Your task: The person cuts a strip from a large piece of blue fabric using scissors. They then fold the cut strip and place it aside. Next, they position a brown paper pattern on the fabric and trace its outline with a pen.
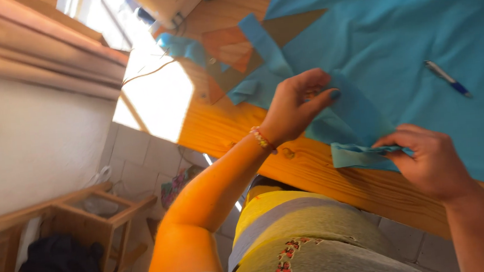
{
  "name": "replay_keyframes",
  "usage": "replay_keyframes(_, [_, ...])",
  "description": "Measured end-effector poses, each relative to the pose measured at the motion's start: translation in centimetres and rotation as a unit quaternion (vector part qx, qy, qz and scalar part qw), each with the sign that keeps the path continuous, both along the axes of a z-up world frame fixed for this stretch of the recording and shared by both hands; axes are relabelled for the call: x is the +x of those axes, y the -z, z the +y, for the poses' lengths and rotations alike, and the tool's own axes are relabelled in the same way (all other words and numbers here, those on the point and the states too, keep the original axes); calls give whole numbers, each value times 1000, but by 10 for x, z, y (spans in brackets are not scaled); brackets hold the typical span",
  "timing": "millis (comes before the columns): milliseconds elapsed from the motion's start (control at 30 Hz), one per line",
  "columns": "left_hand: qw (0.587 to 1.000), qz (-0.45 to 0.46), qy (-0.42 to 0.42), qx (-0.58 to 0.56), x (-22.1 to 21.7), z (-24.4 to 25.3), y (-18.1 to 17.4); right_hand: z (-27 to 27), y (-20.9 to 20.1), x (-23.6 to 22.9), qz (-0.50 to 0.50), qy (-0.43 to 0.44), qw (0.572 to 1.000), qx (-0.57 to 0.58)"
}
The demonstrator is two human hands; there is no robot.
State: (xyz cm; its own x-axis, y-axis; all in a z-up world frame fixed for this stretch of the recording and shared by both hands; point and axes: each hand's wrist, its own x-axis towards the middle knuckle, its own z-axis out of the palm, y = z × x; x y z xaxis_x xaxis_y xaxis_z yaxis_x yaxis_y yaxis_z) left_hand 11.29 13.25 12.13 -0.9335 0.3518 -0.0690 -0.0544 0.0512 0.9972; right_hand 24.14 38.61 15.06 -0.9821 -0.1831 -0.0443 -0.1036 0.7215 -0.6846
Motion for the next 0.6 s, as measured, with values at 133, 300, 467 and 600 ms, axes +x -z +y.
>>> replay_keyframes(133, [998, 13, 36, 48, -5, 3, -13, 11, 0, 5, 1, 12, 1000, 15])
replay_keyframes(300, [993, 78, 42, -79, -15, 7, -33, 14, -15, 11, -45, 12, 998, -40])
replay_keyframes(467, [981, 179, 20, 75, -64, 5, -65, 18, 2, 22, -199, -74, 977, -33])
replay_keyframes(600, [949, 292, -67, 94, -87, -21, -143, 26, 6, 28, -132, -120, 976, -124])
